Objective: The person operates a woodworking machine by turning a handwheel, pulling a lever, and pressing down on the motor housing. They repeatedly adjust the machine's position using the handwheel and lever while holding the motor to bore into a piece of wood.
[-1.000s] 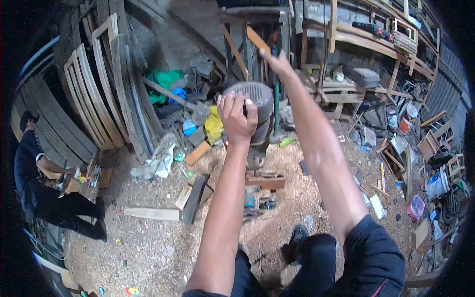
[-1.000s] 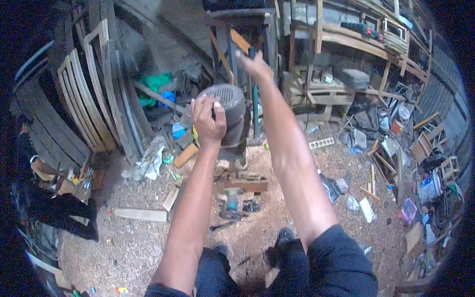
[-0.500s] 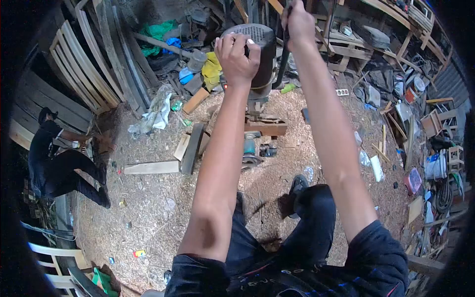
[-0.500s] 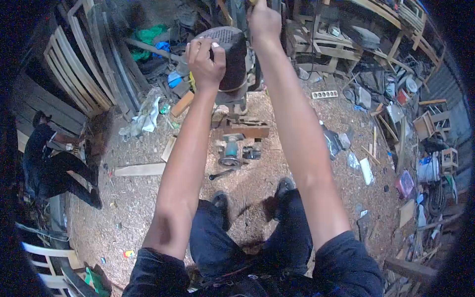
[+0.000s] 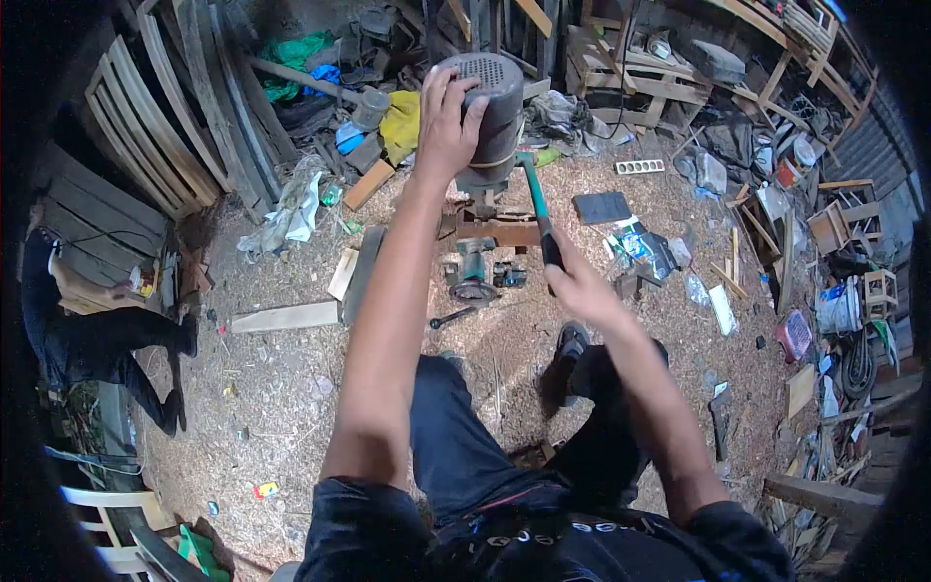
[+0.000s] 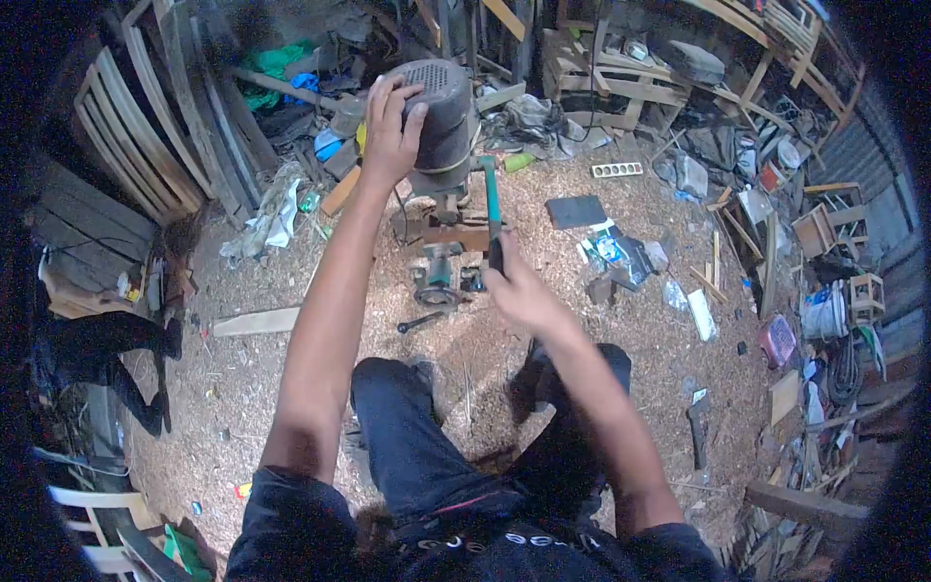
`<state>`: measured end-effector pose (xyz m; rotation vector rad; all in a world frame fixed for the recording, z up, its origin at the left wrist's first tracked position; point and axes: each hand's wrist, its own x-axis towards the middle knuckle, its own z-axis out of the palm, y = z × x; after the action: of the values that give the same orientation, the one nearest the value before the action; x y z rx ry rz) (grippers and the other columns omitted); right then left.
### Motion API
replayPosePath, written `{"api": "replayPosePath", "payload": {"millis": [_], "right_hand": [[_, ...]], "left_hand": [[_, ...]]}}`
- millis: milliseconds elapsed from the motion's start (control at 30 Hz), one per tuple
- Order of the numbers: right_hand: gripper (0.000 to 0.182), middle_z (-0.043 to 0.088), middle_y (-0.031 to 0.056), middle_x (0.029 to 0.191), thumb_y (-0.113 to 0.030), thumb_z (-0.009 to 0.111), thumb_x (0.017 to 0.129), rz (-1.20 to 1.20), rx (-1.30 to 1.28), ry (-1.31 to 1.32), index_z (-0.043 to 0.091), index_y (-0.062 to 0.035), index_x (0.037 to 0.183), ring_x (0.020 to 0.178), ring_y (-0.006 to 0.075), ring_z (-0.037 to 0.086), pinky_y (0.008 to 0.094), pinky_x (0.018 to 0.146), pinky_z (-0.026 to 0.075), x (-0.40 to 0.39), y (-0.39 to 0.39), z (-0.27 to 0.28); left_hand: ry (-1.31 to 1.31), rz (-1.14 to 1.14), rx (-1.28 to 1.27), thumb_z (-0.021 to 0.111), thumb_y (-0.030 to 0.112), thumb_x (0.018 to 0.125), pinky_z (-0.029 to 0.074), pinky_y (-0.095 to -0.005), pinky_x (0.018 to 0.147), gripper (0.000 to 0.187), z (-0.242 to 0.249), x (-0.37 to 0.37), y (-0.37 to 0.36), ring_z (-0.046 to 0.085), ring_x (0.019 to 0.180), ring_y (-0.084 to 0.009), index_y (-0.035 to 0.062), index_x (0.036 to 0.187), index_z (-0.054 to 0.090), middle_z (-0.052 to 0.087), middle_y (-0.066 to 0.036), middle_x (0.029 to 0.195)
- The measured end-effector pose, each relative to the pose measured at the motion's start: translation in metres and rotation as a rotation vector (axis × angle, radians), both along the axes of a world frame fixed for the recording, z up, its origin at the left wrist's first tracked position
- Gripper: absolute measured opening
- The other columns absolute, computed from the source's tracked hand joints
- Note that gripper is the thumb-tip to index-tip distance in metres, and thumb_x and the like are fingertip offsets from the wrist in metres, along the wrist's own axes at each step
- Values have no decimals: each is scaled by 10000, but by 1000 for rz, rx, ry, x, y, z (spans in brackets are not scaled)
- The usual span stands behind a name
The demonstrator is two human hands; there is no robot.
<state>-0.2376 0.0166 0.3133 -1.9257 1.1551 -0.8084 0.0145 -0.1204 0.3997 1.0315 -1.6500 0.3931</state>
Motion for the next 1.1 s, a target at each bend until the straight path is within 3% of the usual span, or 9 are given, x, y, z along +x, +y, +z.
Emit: {"api": "replayPosePath", "payload": {"millis": [33, 100, 267, 367, 433, 533, 733, 967, 1100], "right_hand": [[590, 610, 322, 1239, -105, 485, 897, 19, 313, 82, 343, 118, 1425, 1111, 439, 635, 491, 1029, 450, 13, -6, 48], [590, 611, 350, 1199, -105, 512, 894, -15, 542, 210, 337, 137, 1403, 1026, 481, 650, 512, 931, 506, 27, -10, 71], [585, 622, 367, 1070, -105, 565, 890, -238, 203, 283, 339, 132, 1375, 928, 524, 635, 545, 845, 509, 35, 10, 30], [615, 585, 381, 1117, -102, 543, 917, -334, -211, 218, 301, 53, 1461, 957, 513, 619, 567, 848, 492, 30, 31, -143], [644, 536, 366, 1241, -114, 521, 941, -404, 133, 244, 250, 9, 1512, 957, 513, 607, 568, 854, 490, 46, 47, -143], [669, 460, 352, 1375, -137, 518, 951, -463, -22, 256, 217, -6, 1534, 1011, 517, 600, 558, 870, 503, 51, 35, -232], [678, 362, 329, 1493, -158, 517, 961, -465, -1, 229, 200, -9, 1542, 1149, 523, 557, 534, 948, 498, 52, 15, -296], [645, 380, 340, 1445, -127, 510, 968, -410, 18, 168, 222, 2, 1529, 1189, 526, 509, 533, 982, 459, 49, 18, -293], [545, 484, 326, 1283, -94, 552, 958, -414, -128, 53, 356, 3, 1457, 1089, 490, 552, 531, 923, 465, 46, 41, -205]], "left_hand": [[-18, -1, 14, 558, 310, 995, 290, -516, 1144, 336, 1, 2, 0, 420, 1316, -428, 50, 1198, 620, 513, -200, 1331], [-27, 1, 44, 555, 300, 1000, 280, -523, 1152, 333, -1, 0, 3, 400, 1334, -438, 56, 1222, 605, 511, -206, 1333], [13, 41, 71, 559, 299, 1001, 273, -523, 1156, 338, -6, -6, 5, 353, 1372, -441, 59, 1235, 602, 497, -216, 1354], [17, 20, 147, 556, 307, 1003, 270, -520, 1158, 347, -14, -6, 10, 331, 1395, -441, 60, 1243, 599, 493, -218, 1360], [21, 17, 178, 563, 306, 1002, 272, -513, 1159, 347, -18, -3, 11, 317, 1412, -439, 67, 1252, 598, 491, -209, 1370], [37, 14, 171, 581, 291, 995, 276, -517, 1156, 344, -25, -3, 12, 323, 1409, -435, 72, 1260, 595, 488, -201, 1377], [21, 39, 139, 600, 282, 988, 286, -533, 1146, 347, -33, -4, 6, 351, 1376, -441, 65, 1258, 586, 495, -198, 1333], [27, 25, 149, 601, 299, 988, 293, -530, 1140, 344, -30, -4, 9, 356, 1366, -435, 62, 1235, 587, 490, -201, 1328], [10, 32, 117, 598, 295, 990, 294, -528, 1138, 337, -25, -3, 8, 367, 1354, -440, 58, 1230, 583, 490, -202, 1322]]}}
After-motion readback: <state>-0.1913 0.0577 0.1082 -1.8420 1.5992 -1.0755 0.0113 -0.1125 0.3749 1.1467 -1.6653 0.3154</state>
